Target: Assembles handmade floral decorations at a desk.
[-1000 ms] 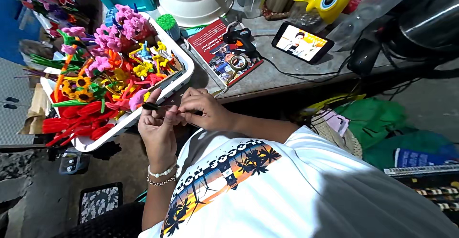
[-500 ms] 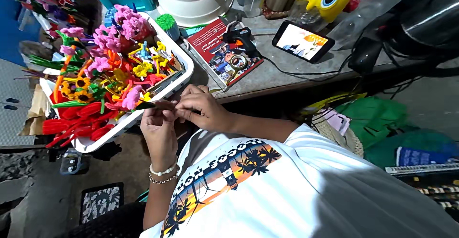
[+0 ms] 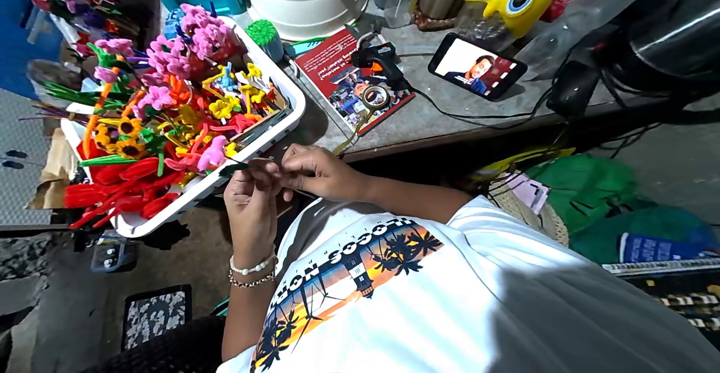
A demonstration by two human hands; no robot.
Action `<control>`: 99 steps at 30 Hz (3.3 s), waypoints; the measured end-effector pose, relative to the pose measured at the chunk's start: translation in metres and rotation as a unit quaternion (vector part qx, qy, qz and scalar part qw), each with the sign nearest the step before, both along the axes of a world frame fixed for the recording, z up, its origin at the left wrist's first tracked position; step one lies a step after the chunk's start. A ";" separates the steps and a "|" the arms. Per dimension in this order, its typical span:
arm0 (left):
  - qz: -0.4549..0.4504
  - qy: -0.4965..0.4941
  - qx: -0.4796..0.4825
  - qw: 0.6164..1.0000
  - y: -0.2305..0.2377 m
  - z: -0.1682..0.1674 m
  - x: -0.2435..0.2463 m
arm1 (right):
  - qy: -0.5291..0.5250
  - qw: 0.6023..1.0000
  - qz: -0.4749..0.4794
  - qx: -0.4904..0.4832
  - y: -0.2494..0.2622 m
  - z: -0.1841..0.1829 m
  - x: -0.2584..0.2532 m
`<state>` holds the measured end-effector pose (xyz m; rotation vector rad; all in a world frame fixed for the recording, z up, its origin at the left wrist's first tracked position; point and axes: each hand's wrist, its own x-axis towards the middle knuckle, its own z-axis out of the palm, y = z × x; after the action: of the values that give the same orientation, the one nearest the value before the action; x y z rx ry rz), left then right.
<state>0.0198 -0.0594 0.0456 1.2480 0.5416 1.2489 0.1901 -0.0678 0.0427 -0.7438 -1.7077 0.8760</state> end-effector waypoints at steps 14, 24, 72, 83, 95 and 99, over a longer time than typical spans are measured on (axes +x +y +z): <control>0.104 0.008 0.060 0.993 -0.001 0.000 -0.005 | -0.020 0.996 -0.076 0.030 -0.001 -0.002 -0.003; 0.071 -0.014 -0.002 0.997 0.000 -0.002 0.003 | 0.031 0.997 -0.027 -0.064 0.003 -0.003 0.002; 0.111 0.020 0.058 0.992 -0.010 0.000 -0.002 | -0.014 0.998 -0.056 -0.015 -0.003 -0.008 -0.001; 0.031 0.011 -0.005 0.999 0.003 0.006 -0.007 | 0.046 0.996 0.024 -0.074 -0.001 -0.003 0.000; 0.089 -0.020 0.004 0.996 0.002 0.002 -0.008 | 0.135 0.966 0.152 -0.157 -0.002 -0.001 0.001; 0.057 -0.038 -0.023 0.997 0.001 0.003 -0.008 | 0.172 0.936 0.210 -0.225 -0.002 0.001 0.004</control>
<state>0.0116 -0.0588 0.0490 1.1402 0.5889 1.3660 0.1941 -0.0694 0.0441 -0.4777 -1.3790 1.6313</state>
